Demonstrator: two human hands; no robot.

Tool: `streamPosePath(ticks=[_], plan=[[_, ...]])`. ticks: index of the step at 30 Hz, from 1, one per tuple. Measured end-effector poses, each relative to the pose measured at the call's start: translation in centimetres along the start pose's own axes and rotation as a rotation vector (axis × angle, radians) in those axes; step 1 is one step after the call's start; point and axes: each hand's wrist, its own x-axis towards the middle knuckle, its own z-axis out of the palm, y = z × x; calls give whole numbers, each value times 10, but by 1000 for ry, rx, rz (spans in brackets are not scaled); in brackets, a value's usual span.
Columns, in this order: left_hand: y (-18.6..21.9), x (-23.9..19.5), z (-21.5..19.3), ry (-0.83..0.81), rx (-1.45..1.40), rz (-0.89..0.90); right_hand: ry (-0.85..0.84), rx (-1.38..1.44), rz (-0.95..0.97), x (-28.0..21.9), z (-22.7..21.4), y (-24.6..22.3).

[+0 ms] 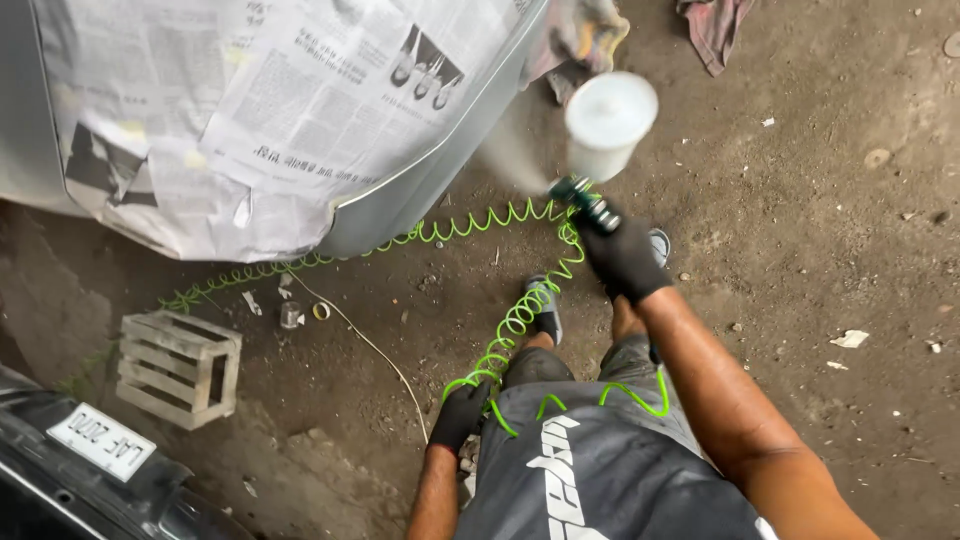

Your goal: The person uses a spray gun to apply paint to the front bumper and side panels of a silver car. The car is partially covered with newspaper and masking tape to protect adjacent areas. The person moves around the vehicle to cover different sections.

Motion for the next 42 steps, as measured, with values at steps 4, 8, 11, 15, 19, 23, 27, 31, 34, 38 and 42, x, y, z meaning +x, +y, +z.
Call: streamPosePath(ticks=[4,8,11,15,19,23,27,31,34,38,42], plan=[[-40,34,-17,-4,81,77,-304,-90,-17,-47,31,-36],[-64,59,-51,-5,183,285,-336,-152,-150,-78,50,-50],[-65,71,-86,-60,115,236,-60,-189,-326,-98,63,-68],[-72,97,-144,-141,104,230,45,-192,-280,-144,107,-70],[-80,114,-204,-162,155,225,-50,-256,-301,-191,163,-69],[-103,99,-232,-175,119,159,-260,-279,-301,-228,202,-77],[-108,64,-240,-201,105,176,-180,-335,-197,-247,215,-115],[-131,69,-243,-219,71,195,93,-350,-320,-251,218,-136],[-158,84,-241,-220,21,194,63,-380,-355,-246,228,-109],[-176,88,-247,-214,11,198,-183,-514,-247,-244,259,-42],[-174,81,-257,-177,24,217,-291,-542,-291,-254,280,-34]])
